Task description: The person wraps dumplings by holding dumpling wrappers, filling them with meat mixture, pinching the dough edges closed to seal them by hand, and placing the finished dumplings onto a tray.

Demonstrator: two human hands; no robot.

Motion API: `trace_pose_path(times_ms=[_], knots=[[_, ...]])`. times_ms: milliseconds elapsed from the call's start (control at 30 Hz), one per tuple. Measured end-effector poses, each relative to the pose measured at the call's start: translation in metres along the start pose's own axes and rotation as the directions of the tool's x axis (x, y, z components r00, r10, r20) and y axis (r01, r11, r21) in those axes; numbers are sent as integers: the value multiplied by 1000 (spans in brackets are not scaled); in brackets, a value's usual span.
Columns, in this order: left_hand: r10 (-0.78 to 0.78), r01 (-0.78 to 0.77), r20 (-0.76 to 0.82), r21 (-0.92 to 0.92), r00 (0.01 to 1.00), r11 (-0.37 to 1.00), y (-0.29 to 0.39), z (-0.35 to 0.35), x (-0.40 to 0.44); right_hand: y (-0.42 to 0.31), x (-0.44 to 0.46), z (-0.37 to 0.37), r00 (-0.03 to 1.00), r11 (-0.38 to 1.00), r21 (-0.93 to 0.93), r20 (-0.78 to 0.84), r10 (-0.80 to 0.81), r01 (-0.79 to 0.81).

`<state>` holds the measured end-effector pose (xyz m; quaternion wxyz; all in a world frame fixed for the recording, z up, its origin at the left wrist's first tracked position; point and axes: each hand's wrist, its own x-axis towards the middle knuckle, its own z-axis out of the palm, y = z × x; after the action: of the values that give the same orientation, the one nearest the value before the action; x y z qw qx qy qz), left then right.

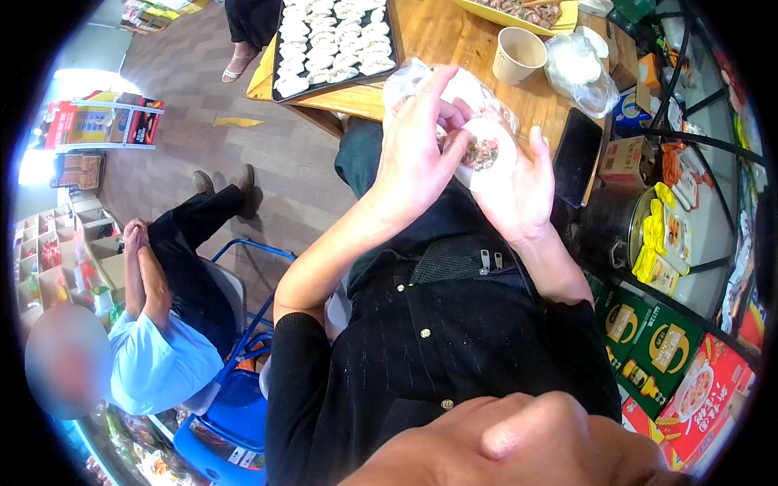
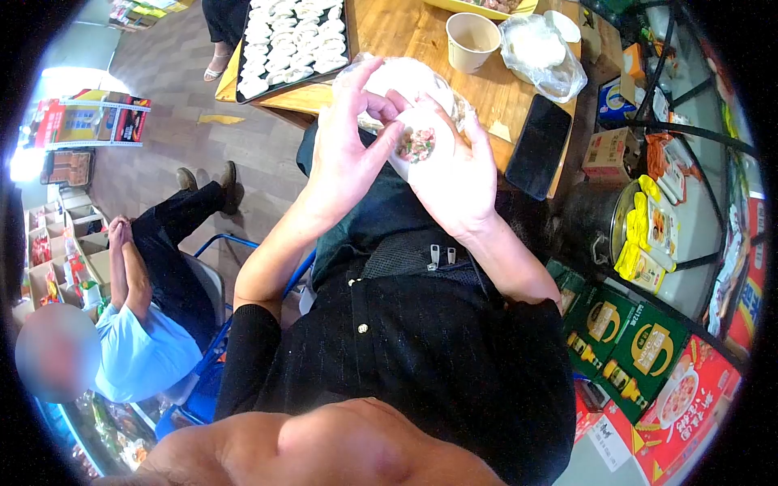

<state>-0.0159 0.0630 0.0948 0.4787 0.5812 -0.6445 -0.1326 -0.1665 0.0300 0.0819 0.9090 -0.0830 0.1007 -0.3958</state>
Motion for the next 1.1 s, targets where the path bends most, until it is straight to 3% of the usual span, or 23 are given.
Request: trace_pose_path(times_ms=[267, 467, 600, 700, 1100], knots=[[-46, 46, 8, -45, 999, 998, -7, 7, -2, 1, 3, -6, 999, 998, -62, -52, -15, 12], [93, -96, -28, -88, 995, 992, -8, 17, -12, 1, 7, -20, 999, 999, -24, -45, 25, -26], [244, -246, -39, -46, 969, 968, -5, 23, -18, 3, 9, -8, 985, 996, -90, -166, -43, 28], [367, -367, -16, -5, 930, 930, -4, 25, -22, 4, 11, -10, 988, 996, -85, -153, -24, 11], [417, -417, -11, 22, 909, 909, -9, 32, -30, 6, 12, -10, 999, 980, -195, -37, -39, 31]])
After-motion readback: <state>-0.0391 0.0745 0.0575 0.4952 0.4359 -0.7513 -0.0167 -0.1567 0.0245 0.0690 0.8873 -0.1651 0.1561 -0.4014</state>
